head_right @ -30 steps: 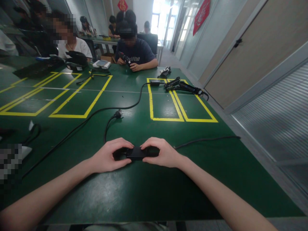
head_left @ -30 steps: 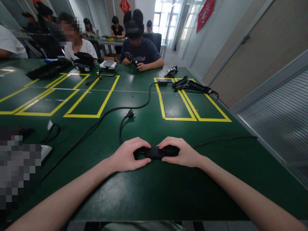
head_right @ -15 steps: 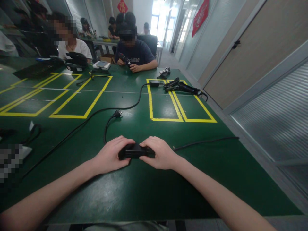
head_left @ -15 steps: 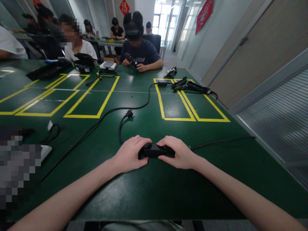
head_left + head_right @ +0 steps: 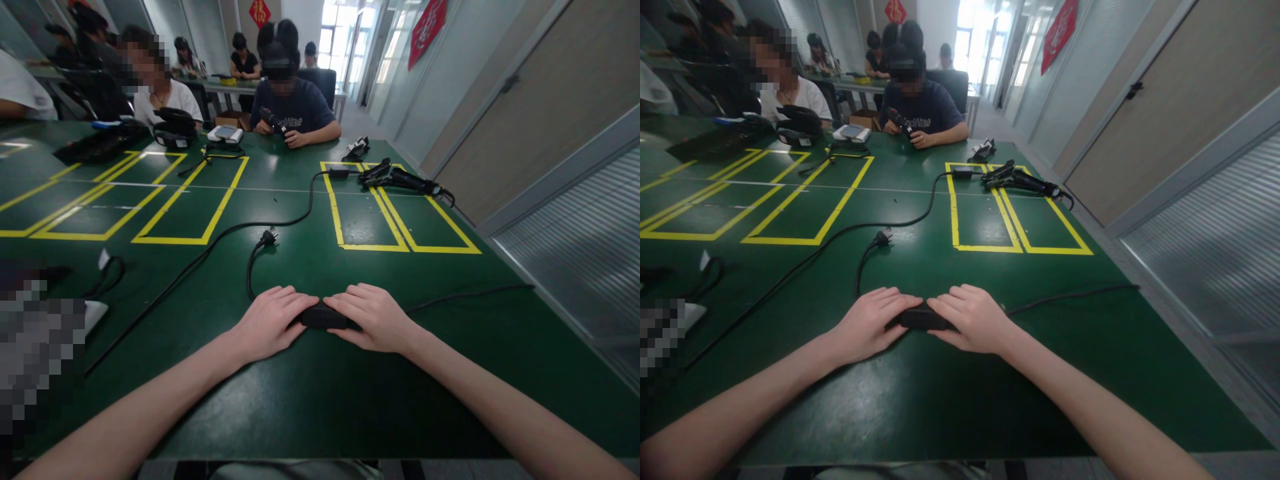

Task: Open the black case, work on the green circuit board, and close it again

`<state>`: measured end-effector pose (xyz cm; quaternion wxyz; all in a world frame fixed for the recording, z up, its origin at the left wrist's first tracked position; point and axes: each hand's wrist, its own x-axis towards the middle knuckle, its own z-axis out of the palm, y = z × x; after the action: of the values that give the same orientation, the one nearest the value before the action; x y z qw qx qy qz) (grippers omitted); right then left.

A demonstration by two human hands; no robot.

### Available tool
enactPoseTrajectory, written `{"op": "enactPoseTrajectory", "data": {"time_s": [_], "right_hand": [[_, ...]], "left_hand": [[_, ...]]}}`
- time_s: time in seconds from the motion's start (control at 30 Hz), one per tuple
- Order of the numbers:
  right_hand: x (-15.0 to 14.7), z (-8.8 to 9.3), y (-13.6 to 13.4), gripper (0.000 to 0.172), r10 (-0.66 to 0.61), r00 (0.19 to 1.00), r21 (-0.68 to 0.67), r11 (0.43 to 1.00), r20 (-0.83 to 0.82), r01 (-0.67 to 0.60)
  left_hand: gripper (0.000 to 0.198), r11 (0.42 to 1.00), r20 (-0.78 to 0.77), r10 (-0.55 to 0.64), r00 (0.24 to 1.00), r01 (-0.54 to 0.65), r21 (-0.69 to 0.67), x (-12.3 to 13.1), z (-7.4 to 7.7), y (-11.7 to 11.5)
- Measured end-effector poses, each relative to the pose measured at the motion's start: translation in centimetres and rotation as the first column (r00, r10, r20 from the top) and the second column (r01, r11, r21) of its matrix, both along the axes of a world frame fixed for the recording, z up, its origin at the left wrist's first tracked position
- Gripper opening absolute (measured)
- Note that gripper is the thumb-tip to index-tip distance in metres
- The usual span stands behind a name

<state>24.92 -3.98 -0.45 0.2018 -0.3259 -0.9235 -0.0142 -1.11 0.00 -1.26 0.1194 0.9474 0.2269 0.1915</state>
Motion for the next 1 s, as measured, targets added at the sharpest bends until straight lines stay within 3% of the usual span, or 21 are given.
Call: {"op": "enactPoseTrajectory", "data": {"time_s": [0.2, 0.5, 0.63, 0.87, 1.0], "right_hand": [[-0.18, -0.06, -0.16, 0.036, 0.001, 1.0, 0.091, 0.996, -0.021, 0.001], [-0.44, 0.17, -0.12, 0.03, 0.048, 0.997, 0.063, 0.997, -0.063, -0.044], [-0.44, 0.14, -0.18, 0.03, 0.059, 0.998, 0.123, 0.991, -0.03, -0.055], [-0.44, 0.28, -0.29, 0.031, 0.069, 0.996, 0.237, 0.97, -0.057, -0.054], [-0.32, 0.36, -0.55, 0.028, 0.138, 0.988, 0.32, 0.941, -0.064, -0.111]], "left_hand": [[0.031, 1.0, 0.031, 0.012, 0.999, -0.013, 0.023, 0.29, -0.03, -0.31], [0.035, 0.996, 0.028, 0.005, 1.0, -0.008, 0.089, 0.54, 0.19, -0.59], [0.053, 0.997, 0.041, 0.037, 0.998, -0.04, 0.07, 0.75, 0.28, -0.71], [0.05, 0.998, -0.01, 0.027, 1.0, -0.026, 0.063, 0.82, -0.01, -0.76], [0.054, 0.998, 0.044, 0.039, 0.998, -0.037, -0.055, 0.8, 0.18, -0.89]]}}
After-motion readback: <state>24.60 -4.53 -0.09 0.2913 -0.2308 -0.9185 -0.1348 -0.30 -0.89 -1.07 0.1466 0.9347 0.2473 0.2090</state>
